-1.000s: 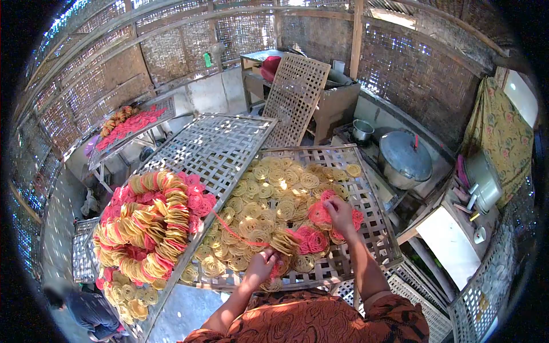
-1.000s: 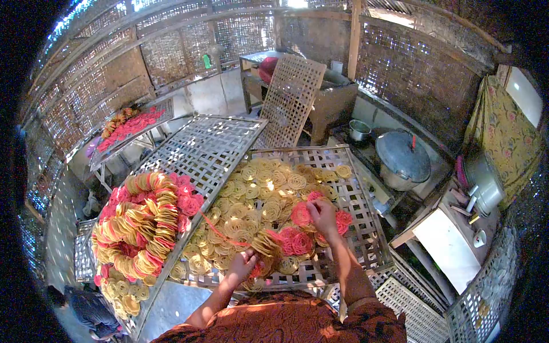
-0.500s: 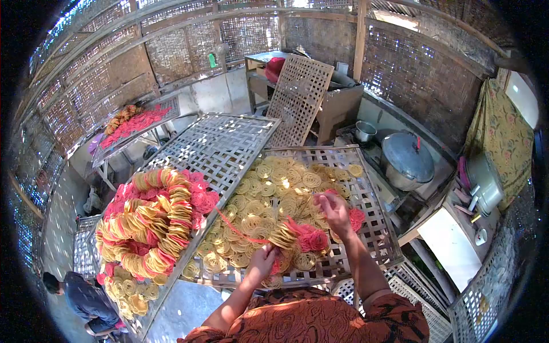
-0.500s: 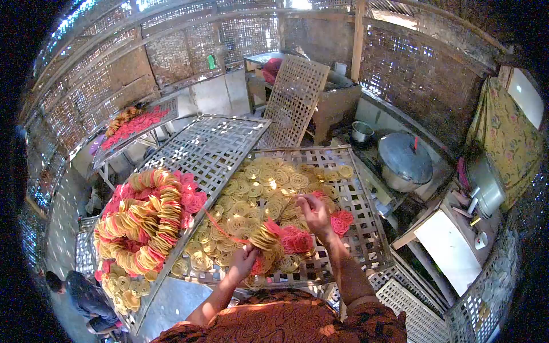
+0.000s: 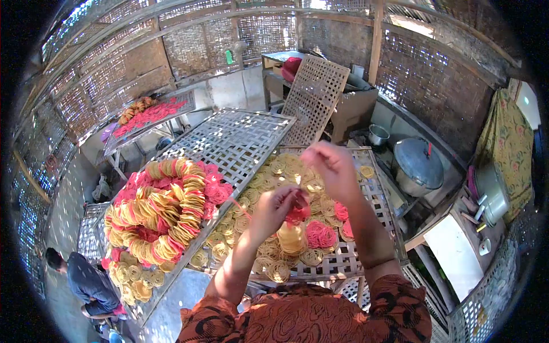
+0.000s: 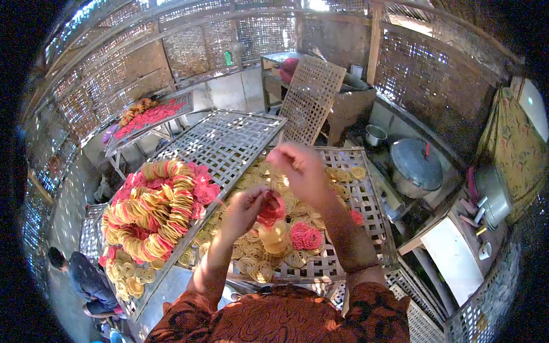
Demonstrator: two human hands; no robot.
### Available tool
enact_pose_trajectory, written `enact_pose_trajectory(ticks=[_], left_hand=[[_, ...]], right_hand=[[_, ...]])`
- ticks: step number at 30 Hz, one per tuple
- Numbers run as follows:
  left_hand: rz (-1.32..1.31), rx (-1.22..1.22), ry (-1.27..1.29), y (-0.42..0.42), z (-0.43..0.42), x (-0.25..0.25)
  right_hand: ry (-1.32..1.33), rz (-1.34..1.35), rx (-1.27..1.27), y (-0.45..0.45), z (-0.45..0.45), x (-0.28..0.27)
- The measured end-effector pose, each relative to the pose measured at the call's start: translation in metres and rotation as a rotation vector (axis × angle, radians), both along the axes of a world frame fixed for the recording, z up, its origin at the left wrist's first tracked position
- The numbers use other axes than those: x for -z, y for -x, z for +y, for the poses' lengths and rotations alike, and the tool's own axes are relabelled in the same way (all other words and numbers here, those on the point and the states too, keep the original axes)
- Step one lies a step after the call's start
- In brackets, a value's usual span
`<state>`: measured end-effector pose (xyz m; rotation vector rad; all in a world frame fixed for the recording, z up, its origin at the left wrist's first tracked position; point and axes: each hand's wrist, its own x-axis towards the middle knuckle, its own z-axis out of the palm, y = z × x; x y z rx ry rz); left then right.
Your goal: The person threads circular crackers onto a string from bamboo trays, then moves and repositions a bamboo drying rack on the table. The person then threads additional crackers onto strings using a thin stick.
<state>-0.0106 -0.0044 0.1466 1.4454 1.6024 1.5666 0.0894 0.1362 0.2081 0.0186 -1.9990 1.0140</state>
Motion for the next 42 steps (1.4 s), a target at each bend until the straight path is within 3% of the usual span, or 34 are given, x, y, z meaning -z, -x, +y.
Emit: enact_pose_trajectory(ticks=[4,5,7,9,10,11,13,14,16,18,20,24,25,28,31,34,38,42], left_hand=[[-0.109,0.005,-0.003,0.018,-0.007,0.053],[-0.07,-0.1,-0.005,0.017,-0.018,0.061],[0.012,-0.314,-0.018,0.021,-0.035,0.071],[-0.19,-0.328,-0.125,0.025,-0.053,0.051],[-0.294,-0.335,-0.176,0.023,-0.061,0.042],[-0.305,-0.346,-0.243,0.022,-0.063,0.037],[-0.3,-0.35,-0.355,0.022,-0.062,0.031],[-0.296,-0.36,-0.264,0.021,-0.059,0.031],[-0.286,-0.376,-0.084,0.019,-0.054,0.033],[-0.492,-0.245,-0.04,0.029,-0.038,0.091],[-0.779,-0.218,0.049,0.017,-0.029,0.112],[-0.596,-0.178,0.056,0.009,-0.023,0.122],[-0.613,-0.145,0.063,0.014,-0.024,0.12],[-0.577,-0.108,0.101,0.024,-0.021,0.125],[-0.546,-0.119,0.132,0.03,-0.009,0.16],[-0.527,-0.095,0.215,0.034,-0.006,0.159],[-0.611,-0.081,0.224,0.033,-0.004,0.151],[-0.53,-0.087,0.228,0.034,-0.002,0.154]], right_hand=[[0.119,-0.33,-0.072,0.008,0.03,0.006],[0.194,-0.314,-0.06,0.017,0.036,0.023],[0.103,-0.561,0.165,0.037,0.072,0.089],[0.051,-0.87,0.146,0.034,0.081,0.143],[-0.149,-1.046,-0.034,0.046,0.101,0.182],[-0.288,-0.896,0.136,0.04,0.095,0.214],[-0.467,-0.929,0.241,0.039,0.08,0.223],[-0.558,-0.937,0.295,0.042,0.071,0.217],[-0.43,-1.107,0.233,0.048,0.068,0.204],[-0.453,-1.137,0.234,0.049,0.07,0.202],[-0.323,-1.112,0.178,0.046,0.077,0.202],[-0.073,-0.843,0.125,0.057,0.119,0.233],[0.233,-0.797,0.236,0.054,0.127,0.23],[0.075,-0.582,0.456,0.052,0.186,0.242],[-0.259,-1.05,0.623,0.042,0.193,0.235],[-0.287,-0.844,0.62,0.033,0.179,0.222],[0.065,-0.737,0.466,0.034,0.186,0.219],[-0.072,-0.759,0.579,0.032,0.179,0.205]])
